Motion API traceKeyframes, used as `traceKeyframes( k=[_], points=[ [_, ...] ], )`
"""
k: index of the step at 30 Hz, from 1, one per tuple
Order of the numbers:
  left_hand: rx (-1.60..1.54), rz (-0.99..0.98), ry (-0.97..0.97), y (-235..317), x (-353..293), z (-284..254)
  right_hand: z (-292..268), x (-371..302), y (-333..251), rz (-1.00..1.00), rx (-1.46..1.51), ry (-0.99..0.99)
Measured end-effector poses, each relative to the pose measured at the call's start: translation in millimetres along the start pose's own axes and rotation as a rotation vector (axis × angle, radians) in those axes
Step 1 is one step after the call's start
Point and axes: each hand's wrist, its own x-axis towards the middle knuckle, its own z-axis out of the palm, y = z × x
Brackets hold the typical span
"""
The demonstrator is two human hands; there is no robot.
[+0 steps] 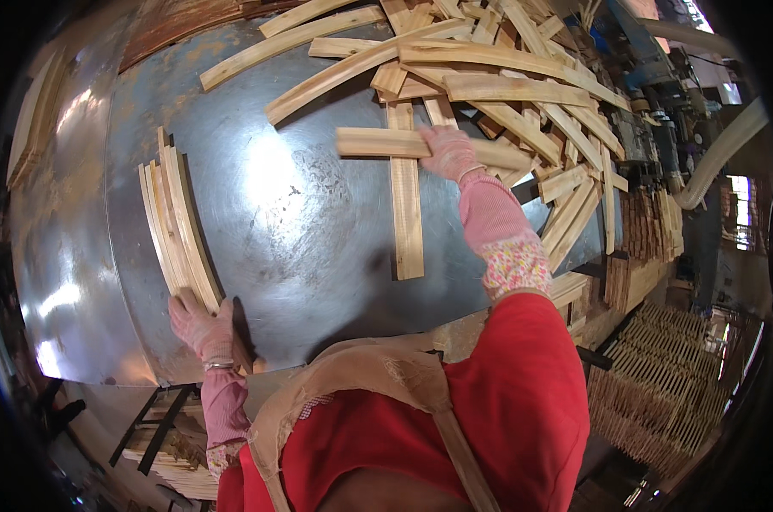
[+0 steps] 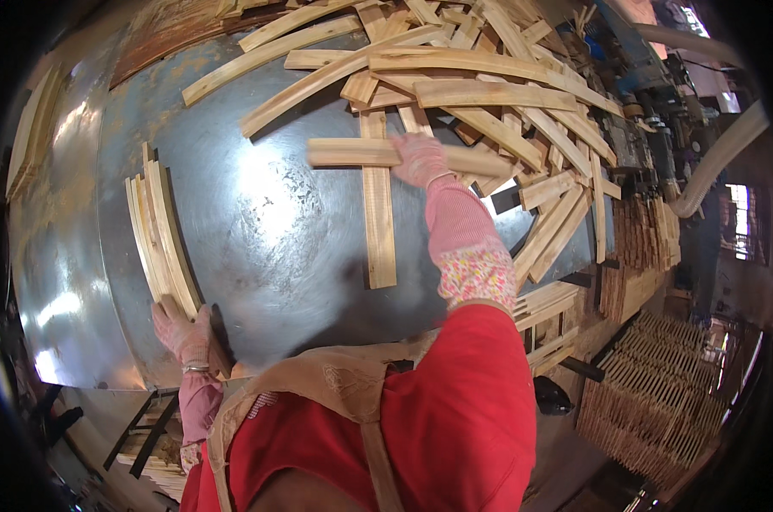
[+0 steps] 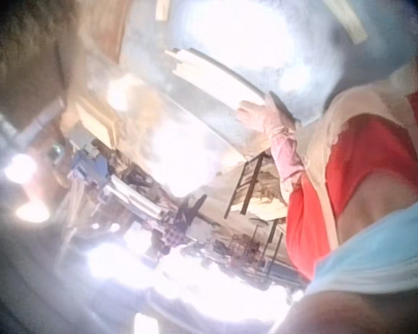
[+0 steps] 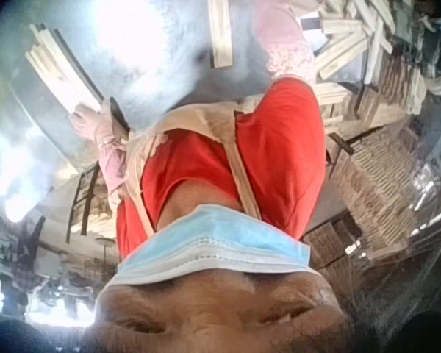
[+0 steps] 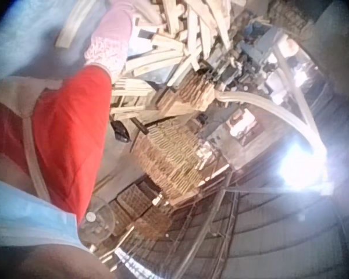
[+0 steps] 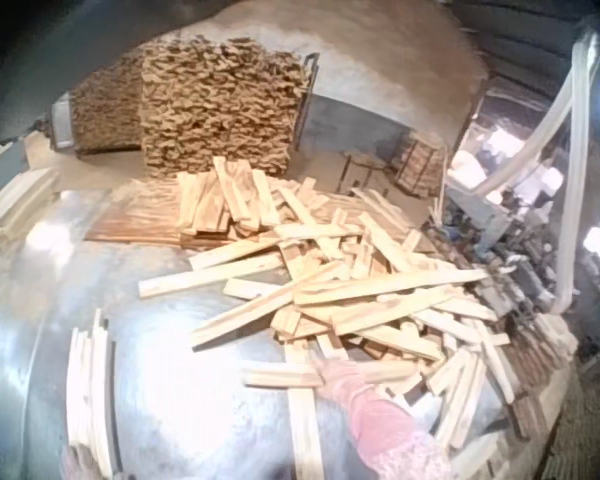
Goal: The person sorts wooden planks on a metal table, picking them up from a pile and arranging them into a neat stack. They handle the planks by hand, aligning them and occasionally moving the stack to the side.
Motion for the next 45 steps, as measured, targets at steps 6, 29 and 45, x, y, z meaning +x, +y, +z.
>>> traceKeyframes(
  k=[6,29,45],
  points=[
    [-1.146,0.213,-0.51,171,-32,35,25,16,-106,-0.384,0.791,0.141],
    [0.179,-0.277,-0.195,-7,-20,3,83,-141,-100,0.491,0.527,0.009],
    [0.117,-0.128,-0.061,-26,-26,22,55,-84,-163,-0.009,1.038,-0.163]
  ],
)
